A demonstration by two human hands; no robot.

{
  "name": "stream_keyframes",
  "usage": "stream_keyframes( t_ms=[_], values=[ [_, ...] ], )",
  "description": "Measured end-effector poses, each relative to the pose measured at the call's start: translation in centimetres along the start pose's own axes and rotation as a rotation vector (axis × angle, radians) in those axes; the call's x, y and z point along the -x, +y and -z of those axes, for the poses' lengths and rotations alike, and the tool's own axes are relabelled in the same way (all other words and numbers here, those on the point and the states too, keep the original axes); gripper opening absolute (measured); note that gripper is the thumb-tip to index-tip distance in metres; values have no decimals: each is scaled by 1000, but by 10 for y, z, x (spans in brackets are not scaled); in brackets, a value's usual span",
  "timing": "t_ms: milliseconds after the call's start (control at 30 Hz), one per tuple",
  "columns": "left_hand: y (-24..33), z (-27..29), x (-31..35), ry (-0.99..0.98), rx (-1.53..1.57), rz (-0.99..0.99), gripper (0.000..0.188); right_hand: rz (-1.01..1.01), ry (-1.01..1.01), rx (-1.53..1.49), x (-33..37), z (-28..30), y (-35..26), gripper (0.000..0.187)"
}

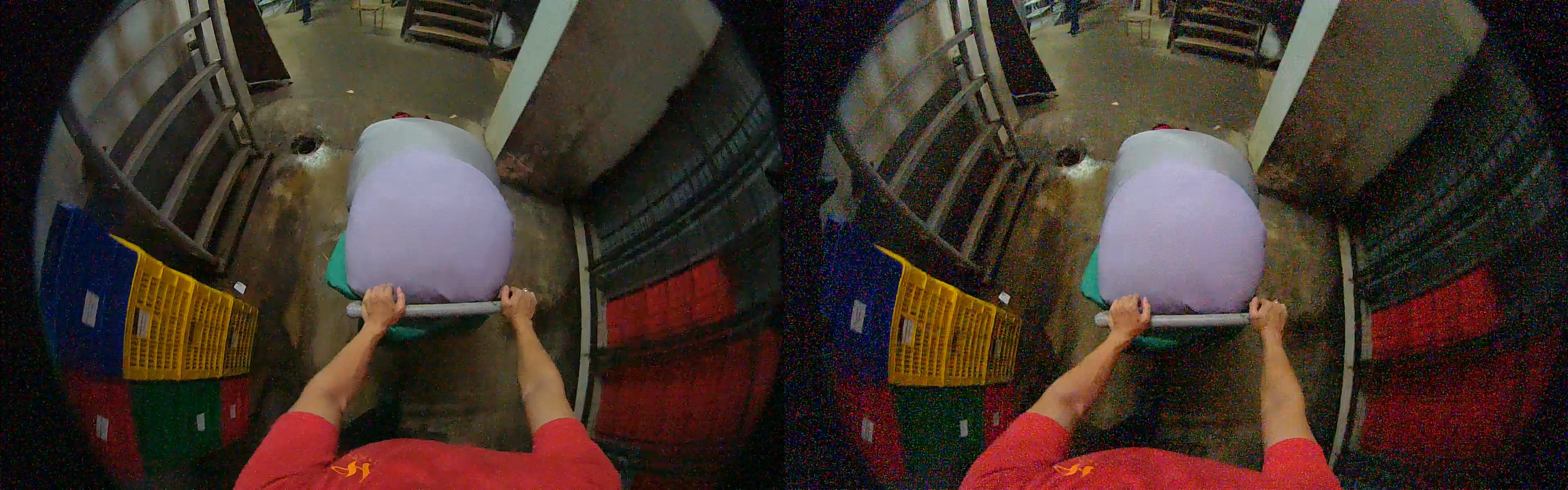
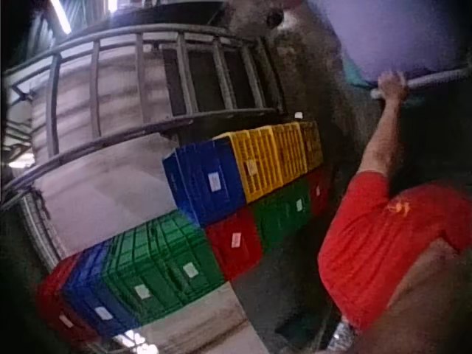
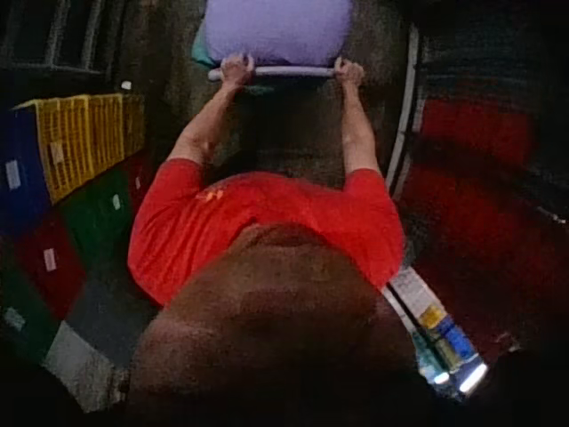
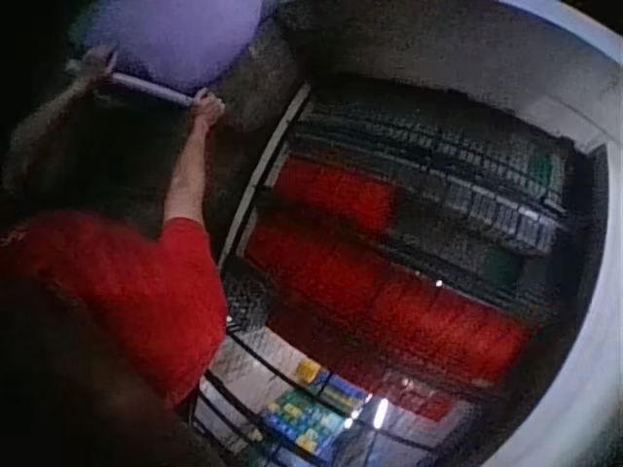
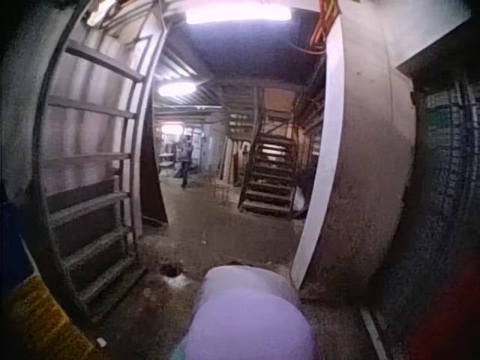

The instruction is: The person loads several large pillows onto a hand truck, transports the cart through a warehouse and into a laundry area, then unloads the pillows near industrial washing machines. The person also briefly handles a small object and opens a machine door.

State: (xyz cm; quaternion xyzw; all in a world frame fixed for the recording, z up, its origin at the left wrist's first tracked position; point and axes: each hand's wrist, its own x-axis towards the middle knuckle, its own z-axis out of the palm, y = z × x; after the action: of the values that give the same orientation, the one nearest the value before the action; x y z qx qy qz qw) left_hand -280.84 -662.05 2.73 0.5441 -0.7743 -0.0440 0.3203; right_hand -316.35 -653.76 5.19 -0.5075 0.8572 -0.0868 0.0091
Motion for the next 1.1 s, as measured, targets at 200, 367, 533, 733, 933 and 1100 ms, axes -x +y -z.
stream_keyframes(
  t_ms=[200, 367, 533, 733, 933, 1100],
  values=[
    [-58, -77, -176, 7, -48, 6, 25, 76, 132, -77, -182, -32, -63, 45],
    [-37, -109, -220, -52, -98, 15, 22, 44, 250, -79, -220, -35, -34, 36],
    [-32, -147, -330, 44, -109, 69, 21, -7, 233, -114, -325, -35, -51, 33],
    [-26, -237, -483, 63, -274, 469, 38, -95, 57, -89, -489, -4, -94, 38],
    [-96, -313, -679, 85, -161, 372, 32, -38, -173, -76, -684, -30, -171, 61],
    [-164, -370, -860, 123, -165, 359, 26, 29, -268, -97, -841, -66, -247, 75]
  ],
)
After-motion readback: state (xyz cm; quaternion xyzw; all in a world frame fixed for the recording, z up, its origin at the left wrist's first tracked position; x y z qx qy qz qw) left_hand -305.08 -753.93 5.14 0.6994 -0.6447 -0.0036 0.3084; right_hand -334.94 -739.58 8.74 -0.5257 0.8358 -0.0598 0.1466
